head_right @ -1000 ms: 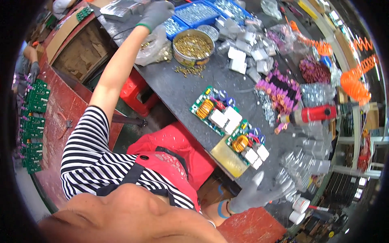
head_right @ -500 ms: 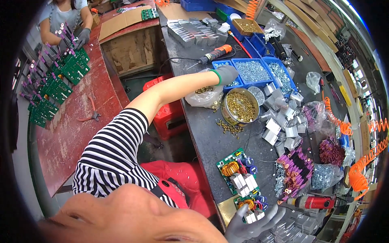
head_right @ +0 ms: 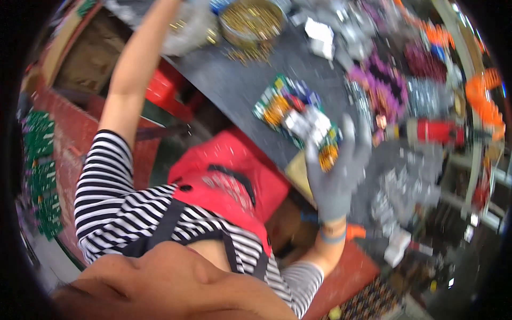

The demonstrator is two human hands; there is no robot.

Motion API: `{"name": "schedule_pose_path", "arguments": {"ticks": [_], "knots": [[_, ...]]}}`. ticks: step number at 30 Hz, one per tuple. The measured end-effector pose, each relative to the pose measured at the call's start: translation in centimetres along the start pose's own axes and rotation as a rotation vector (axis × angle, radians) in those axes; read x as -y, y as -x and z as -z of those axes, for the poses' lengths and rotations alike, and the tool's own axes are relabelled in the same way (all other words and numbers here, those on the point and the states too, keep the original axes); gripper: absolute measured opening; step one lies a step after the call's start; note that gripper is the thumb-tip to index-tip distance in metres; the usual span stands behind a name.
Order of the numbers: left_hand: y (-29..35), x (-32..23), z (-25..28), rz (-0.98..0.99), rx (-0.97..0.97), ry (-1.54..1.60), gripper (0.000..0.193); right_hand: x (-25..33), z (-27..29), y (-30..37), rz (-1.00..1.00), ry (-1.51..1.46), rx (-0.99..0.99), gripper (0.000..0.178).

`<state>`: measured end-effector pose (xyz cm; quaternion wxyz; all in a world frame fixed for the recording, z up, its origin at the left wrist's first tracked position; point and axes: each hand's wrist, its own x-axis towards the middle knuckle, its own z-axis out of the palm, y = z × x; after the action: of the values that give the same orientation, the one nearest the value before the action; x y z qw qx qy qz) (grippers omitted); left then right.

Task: The person places circuit boards onto the table, installs heat sinks onto them using an electric screwdriver, and fastens wire terminals to the boards with a power screwdriver.

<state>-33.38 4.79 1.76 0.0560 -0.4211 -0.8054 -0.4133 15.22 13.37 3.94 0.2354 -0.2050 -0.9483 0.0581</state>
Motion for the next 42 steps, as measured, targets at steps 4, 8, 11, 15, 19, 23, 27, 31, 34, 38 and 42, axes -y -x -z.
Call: {"name": "schedule_pose_path", "arguments": {"ticks": [4,8,11,15,19,23,27,31,34,38,42], "knots": [[3.6,-5.7,-4.4,-0.023,-0.003,0.317,0.016,-1.7,-1.7,-0.9,0.020,0.022,0.003,0.060],[14.3,-5.1,-9.8,-0.100,0.237,0.241,0.028,-2.1,-3.8,-0.5,0.056,-0.150,0.107,0.057],[20.6,-8.1,-10.9,0.211,0.412,0.355,0.026,-1.2,-6.0,-1.1,0.172,-0.142,0.189,0.059],[23.8,-8.8,-13.0,0.179,0.394,0.196,0.021,0.0,-9.4,-2.8,0.292,0.096,0.367,0.056],[24.6,-8.6,-14.6,-0.134,0.312,-0.026,0.016,0.1,-10.9,-3.9,0.227,0.231,0.622,0.056],[25.0,-8.1,-14.8,-0.319,0.304,-0.024,0.015,-0.4,-11.7,-4.2,0.218,0.229,0.605,0.057],[24.3,-7.2,-14.7,-0.374,0.340,0.214,0.018,-1.3,-11.5,-5.2,0.178,0.248,0.517,0.053],[23.9,-6.7,-13.8,-0.186,0.364,0.369,0.021,-1.1,-11.6,-5.8,0.226,0.186,0.429,0.048],[24.0,-7.8,-13.2,0.021,0.333,0.393,0.016,-0.7,-12.3,-5.9,0.293,0.166,0.422,0.048],[24.4,-7.6,-13.5,-0.085,0.326,0.201,0.019,-0.1,-12.7,-6.4,0.292,0.224,0.535,0.058],[24.7,-8.1,-13.8,-0.110,0.274,0.167,0.020,-0.2,-13.3,-6.3,0.317,0.192,0.516,0.052]]}}
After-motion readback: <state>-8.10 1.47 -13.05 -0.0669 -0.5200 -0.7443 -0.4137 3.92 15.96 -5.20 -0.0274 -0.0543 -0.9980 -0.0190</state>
